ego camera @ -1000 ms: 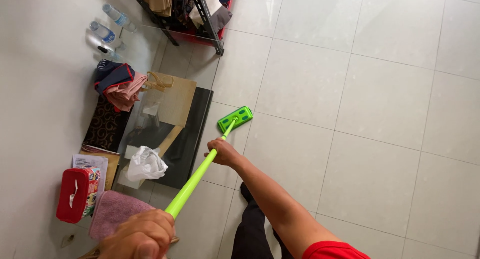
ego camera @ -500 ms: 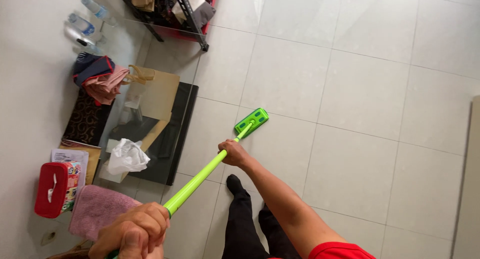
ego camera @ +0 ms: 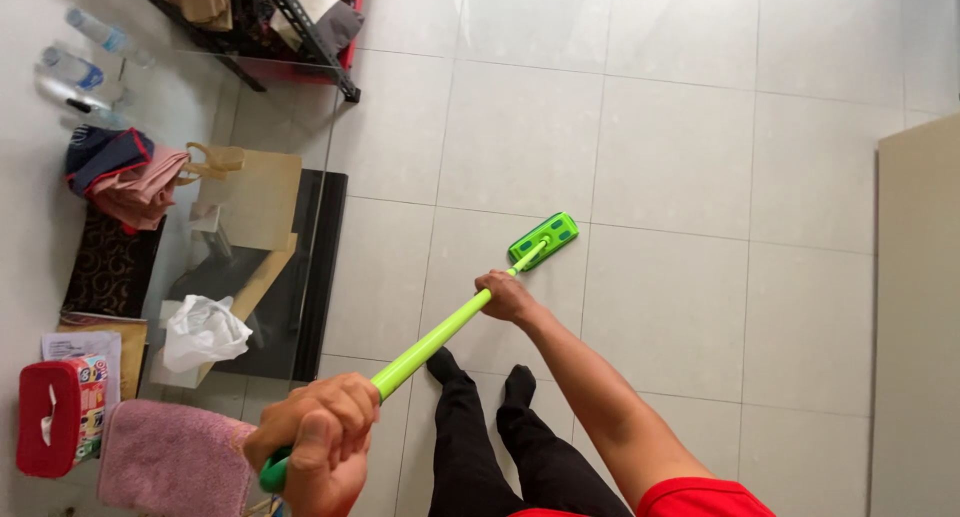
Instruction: Mop the tiled floor using a flat mop.
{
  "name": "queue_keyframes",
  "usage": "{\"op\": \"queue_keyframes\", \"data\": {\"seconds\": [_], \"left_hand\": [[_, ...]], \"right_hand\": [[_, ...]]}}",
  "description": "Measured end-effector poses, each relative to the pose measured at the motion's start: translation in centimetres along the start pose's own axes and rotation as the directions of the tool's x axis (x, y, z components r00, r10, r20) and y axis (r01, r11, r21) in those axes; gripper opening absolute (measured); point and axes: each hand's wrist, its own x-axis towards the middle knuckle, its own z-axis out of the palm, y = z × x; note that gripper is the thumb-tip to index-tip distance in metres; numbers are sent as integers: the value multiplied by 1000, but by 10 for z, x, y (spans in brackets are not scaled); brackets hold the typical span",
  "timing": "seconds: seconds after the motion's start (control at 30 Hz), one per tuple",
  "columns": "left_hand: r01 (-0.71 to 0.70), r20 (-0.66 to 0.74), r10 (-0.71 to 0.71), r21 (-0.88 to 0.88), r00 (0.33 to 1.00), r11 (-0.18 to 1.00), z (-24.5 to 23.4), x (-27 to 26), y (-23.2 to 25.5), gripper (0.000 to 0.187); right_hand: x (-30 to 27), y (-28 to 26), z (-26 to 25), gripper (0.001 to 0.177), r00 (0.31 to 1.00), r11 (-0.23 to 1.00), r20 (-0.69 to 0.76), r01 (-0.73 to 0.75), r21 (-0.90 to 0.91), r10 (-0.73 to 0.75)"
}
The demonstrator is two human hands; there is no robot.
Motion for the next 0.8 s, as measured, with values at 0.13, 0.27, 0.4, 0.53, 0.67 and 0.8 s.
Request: {"op": "queue_keyframes", "data": {"seconds": [0.13,0.27,0.4,0.53,0.67,0.8], "left_hand": [[21,59,-19,-34,998,999,27,-7,-7,37],[65,65,-62,-55,996,996,52,-17,-27,40],[74,109,-66,-74,992,994,80,-19,-45,40],[91,198,-80,-47,977,995,107,-21,-62,39],[116,305,-85,-85,949,990,131,-23,-82,42],[145,438,-78,-122,895,982,162,-21,-95,44]], "right_hand": [[-21,26,-16,11,999,1000,-40,8,-8,-8],[-46,62,-28,10,997,999,-66,-33,-25,31],[-70,95,-45,15,994,993,-60,-95,-69,91],[-94,121,-65,18,986,987,-99,-144,-69,137],[-122,153,-80,21,971,978,-150,-196,-65,185],[-148,185,-91,24,956,973,-209,-222,-57,206]]}}
